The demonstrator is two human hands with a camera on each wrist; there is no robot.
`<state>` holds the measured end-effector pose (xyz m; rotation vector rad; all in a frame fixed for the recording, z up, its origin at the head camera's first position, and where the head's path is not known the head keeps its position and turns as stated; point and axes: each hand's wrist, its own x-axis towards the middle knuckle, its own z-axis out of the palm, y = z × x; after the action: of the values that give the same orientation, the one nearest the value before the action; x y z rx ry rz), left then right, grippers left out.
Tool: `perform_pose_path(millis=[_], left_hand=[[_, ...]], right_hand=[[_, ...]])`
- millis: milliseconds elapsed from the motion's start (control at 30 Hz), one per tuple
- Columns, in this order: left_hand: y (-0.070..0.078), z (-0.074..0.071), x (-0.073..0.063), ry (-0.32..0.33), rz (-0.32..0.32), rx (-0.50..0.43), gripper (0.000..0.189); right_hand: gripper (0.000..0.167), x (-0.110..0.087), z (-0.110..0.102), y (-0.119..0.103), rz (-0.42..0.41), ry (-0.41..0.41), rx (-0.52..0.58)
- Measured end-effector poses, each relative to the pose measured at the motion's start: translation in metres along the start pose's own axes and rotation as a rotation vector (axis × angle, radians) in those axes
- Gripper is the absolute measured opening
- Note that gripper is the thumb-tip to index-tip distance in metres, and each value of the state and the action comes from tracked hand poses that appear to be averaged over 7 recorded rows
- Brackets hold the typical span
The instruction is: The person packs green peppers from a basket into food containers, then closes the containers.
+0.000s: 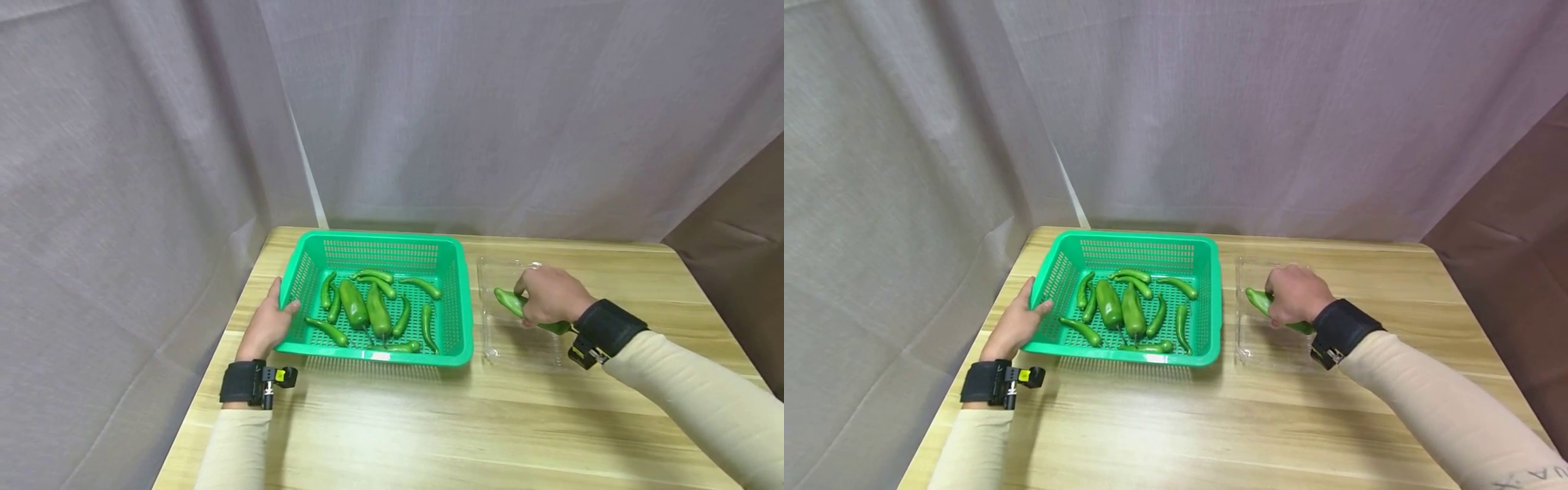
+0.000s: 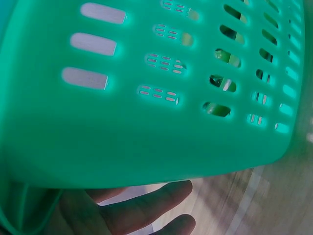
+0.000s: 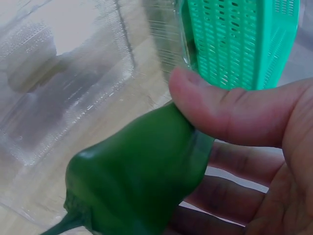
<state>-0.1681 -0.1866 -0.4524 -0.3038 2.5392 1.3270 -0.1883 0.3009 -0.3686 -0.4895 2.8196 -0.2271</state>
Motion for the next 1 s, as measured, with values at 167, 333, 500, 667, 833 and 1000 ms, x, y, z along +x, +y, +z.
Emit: perform_pose_path(millis=[167, 333, 500, 667, 833, 1000], left_hand=[[0.001, 0.000, 0.000, 0.009, 0.010, -0.006, 0.078], [0.003, 0.000, 0.001, 0.010, 0.011, -0.015, 0.077], [0.003, 0.000, 0.000, 0.012, 0.007, -0.015, 0.077], [0.002, 0.001, -0.001, 0.011, -0.001, -0.023, 0.077], [0.001, 0.002, -0.001, 0.009, -0.004, -0.025, 0.078], [-0.001, 0.003, 0.000, 0.010, -0.002, -0.020, 0.078]], right_hand=[[0.055, 0.001, 0.007, 0.004, 0.009, 0.009, 0.019], [0.056, 0.002, 0.012, 0.007, 0.007, 0.008, 0.020], [0.055, 0.004, 0.018, 0.009, -0.003, 0.000, 0.030], [0.056, 0.005, 0.022, 0.010, 0.000, -0.008, 0.033], [0.053, 0.005, 0.024, 0.010, -0.004, -0.013, 0.029], [0.052, 0.005, 0.028, 0.010, -0.004, -0.013, 0.023]])
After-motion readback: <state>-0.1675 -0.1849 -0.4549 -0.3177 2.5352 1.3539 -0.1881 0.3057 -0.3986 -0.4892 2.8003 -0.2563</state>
